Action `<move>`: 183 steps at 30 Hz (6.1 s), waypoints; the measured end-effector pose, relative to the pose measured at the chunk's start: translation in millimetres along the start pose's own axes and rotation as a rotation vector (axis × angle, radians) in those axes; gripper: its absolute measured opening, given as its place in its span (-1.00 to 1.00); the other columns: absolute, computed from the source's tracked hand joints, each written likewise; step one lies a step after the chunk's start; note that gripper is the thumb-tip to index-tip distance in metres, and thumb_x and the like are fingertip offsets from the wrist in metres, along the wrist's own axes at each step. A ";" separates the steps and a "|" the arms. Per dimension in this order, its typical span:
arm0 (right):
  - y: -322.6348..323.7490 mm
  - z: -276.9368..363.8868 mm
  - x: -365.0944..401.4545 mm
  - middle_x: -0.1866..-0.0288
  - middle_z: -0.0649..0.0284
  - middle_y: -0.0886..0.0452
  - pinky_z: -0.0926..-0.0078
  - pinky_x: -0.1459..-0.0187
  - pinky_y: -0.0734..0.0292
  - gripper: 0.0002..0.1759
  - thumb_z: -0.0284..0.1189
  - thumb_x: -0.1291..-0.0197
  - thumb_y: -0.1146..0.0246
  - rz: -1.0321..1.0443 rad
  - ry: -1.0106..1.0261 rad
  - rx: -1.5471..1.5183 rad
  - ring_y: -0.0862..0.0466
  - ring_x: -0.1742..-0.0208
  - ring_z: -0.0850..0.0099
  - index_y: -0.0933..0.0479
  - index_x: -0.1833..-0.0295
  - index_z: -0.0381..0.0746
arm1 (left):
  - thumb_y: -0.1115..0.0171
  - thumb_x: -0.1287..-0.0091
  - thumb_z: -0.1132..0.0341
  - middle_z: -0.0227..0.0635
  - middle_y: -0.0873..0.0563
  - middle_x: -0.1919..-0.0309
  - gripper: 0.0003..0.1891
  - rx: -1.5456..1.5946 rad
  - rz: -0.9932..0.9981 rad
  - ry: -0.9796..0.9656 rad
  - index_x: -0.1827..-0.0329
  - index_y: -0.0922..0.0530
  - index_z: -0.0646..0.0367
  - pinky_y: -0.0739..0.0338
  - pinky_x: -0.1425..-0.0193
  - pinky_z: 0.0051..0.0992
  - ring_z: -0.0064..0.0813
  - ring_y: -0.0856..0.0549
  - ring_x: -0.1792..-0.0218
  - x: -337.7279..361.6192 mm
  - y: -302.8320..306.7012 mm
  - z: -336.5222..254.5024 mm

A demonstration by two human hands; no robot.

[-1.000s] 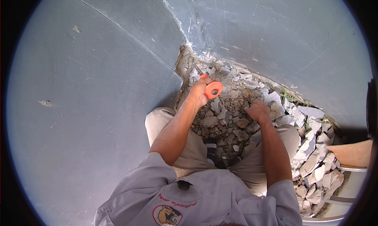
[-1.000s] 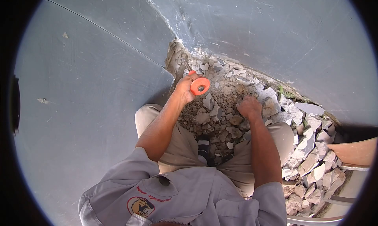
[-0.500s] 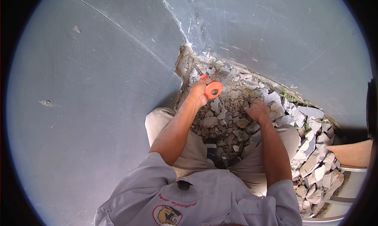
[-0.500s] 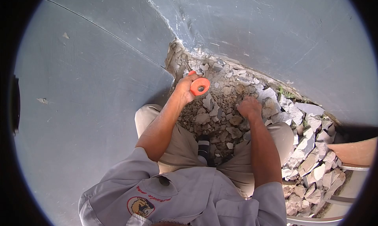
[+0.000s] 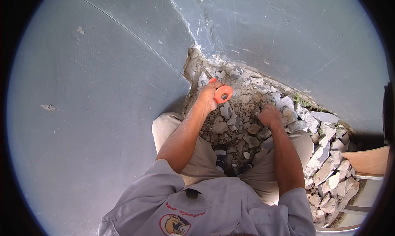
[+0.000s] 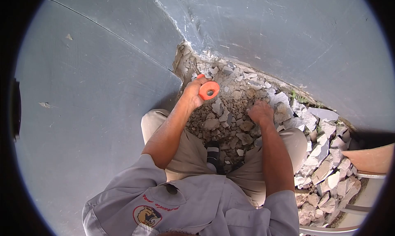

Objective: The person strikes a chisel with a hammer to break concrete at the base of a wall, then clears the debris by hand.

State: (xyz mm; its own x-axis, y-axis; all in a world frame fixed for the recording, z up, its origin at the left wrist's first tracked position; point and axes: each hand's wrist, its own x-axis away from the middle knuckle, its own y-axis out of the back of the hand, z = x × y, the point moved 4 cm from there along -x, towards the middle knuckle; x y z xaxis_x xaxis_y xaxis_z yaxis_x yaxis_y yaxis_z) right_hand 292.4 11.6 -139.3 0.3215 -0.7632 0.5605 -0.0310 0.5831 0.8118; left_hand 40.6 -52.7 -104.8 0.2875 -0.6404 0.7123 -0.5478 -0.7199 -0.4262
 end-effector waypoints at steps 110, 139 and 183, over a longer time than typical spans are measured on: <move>-33.5 -29.6 -2.9 -0.15 0.03 -0.69 0.23 -0.19 -0.61 -0.64 -0.46 -0.15 -0.16 0.096 0.041 -0.009 -0.68 -0.19 0.15 -0.67 -0.04 -0.27 | -0.10 -0.26 0.61 -0.32 -0.61 0.22 -0.61 0.181 0.072 -0.220 -0.06 -0.28 -0.01 -0.67 0.04 -0.27 -0.32 -0.69 0.22 -40.7 27.9 -27.0; 6.7 116.3 60.8 0.42 0.35 -0.62 0.50 0.41 -0.53 -0.79 -0.56 -0.04 -0.39 -0.617 0.325 -1.643 -0.60 0.50 0.53 -0.56 0.19 -0.34 | 0.10 -0.56 0.31 -0.21 -0.70 0.08 -0.78 0.235 -0.039 -0.249 0.01 -0.52 0.19 -0.62 -0.15 -0.13 -0.22 -0.70 0.03 -50.7 44.4 -45.3; 10.8 124.2 47.8 0.41 -0.03 -0.70 0.26 0.28 -0.61 -0.67 -0.45 0.04 -0.43 -0.668 0.374 -1.155 -0.76 0.37 0.09 -0.60 0.17 -0.41 | -0.11 -0.45 0.38 -0.27 -0.69 0.15 -0.88 0.160 0.197 -0.197 0.03 -0.52 0.15 -0.68 -0.06 -0.20 -0.29 -0.72 0.13 -67.3 23.2 -65.1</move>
State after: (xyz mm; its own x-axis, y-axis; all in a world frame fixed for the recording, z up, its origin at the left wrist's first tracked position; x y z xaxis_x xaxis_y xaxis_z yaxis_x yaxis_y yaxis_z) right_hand 189.8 -53.1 -83.4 0.2023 -0.9739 -0.1026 0.9617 0.1778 0.2086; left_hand -42.6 -8.9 -126.4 0.3433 -0.7998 0.4924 -0.4823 -0.5999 -0.6383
